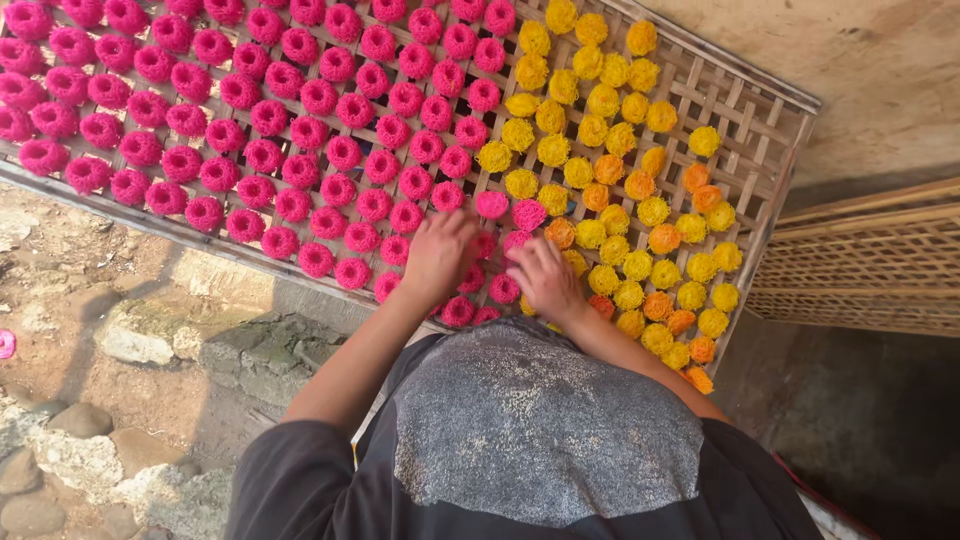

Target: The person arranges pink and yellow decorative items on a wooden lattice tray. They pick up items from the tray and place them into empty slots, working systematically across the surface.

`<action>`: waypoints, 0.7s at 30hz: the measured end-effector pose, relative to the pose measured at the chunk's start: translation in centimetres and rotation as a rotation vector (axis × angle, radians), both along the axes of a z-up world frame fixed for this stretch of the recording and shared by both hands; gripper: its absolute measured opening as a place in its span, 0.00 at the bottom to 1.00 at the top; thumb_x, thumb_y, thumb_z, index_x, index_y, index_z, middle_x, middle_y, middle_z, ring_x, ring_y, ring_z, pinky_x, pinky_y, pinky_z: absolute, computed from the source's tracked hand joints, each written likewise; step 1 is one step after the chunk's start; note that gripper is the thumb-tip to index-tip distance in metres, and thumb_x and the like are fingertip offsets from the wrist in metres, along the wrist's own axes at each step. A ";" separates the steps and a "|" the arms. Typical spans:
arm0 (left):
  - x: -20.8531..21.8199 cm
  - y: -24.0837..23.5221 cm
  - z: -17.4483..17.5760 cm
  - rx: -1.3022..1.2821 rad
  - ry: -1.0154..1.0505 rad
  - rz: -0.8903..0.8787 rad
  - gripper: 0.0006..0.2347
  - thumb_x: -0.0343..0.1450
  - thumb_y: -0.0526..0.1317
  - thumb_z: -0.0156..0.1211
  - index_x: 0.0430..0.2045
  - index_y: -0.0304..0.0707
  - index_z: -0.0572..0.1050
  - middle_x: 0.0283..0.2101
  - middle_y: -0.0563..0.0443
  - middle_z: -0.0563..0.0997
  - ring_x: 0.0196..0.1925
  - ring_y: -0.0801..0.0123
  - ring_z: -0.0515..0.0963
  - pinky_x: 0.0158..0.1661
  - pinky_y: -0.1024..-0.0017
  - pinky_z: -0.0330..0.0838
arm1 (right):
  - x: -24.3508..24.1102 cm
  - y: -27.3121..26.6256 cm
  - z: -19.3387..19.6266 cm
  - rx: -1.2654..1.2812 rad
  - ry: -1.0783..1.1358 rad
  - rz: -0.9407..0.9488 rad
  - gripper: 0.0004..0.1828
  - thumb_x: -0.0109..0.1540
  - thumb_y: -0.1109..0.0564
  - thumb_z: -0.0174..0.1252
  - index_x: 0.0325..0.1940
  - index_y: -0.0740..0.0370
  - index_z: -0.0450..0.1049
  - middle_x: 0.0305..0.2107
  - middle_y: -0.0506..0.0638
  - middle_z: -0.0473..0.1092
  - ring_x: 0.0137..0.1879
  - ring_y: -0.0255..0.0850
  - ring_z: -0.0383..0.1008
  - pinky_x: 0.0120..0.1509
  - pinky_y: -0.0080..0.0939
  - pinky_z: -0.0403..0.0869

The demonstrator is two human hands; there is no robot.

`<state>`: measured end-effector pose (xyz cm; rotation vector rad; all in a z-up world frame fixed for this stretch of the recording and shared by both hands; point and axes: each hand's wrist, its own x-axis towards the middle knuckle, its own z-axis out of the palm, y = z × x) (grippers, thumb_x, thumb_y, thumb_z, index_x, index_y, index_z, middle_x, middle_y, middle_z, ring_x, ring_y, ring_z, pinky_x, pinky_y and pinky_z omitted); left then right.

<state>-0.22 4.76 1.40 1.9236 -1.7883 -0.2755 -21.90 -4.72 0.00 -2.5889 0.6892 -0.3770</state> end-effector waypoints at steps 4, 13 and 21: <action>-2.5 2.9 -0.4 -0.144 -0.157 0.103 0.24 0.60 0.43 0.61 0.53 0.43 0.74 0.54 0.50 0.77 0.58 0.59 0.72 0.53 0.56 0.65 | -0.8 1.1 0.4 -0.142 0.085 0.123 0.20 0.59 0.46 0.66 0.50 0.58 0.80 0.39 0.50 0.66 0.48 0.47 0.65 0.58 0.52 0.70; -3.2 -0.9 -3.3 0.179 -0.075 0.238 0.17 0.64 0.40 0.64 0.47 0.42 0.72 0.48 0.47 0.77 0.55 0.54 0.73 0.51 0.55 0.64 | -1.2 0.8 1.0 0.190 0.109 0.133 0.20 0.54 0.53 0.69 0.44 0.63 0.71 0.42 0.53 0.67 0.54 0.53 0.66 0.58 0.52 0.69; -2.1 -0.9 -1.3 -0.030 0.178 0.149 0.11 0.66 0.34 0.63 0.39 0.43 0.72 0.36 0.50 0.79 0.44 0.54 0.79 0.43 0.53 0.65 | -0.6 3.1 0.8 0.031 -0.025 0.351 0.17 0.62 0.50 0.69 0.51 0.55 0.75 0.45 0.48 0.68 0.52 0.47 0.69 0.58 0.47 0.72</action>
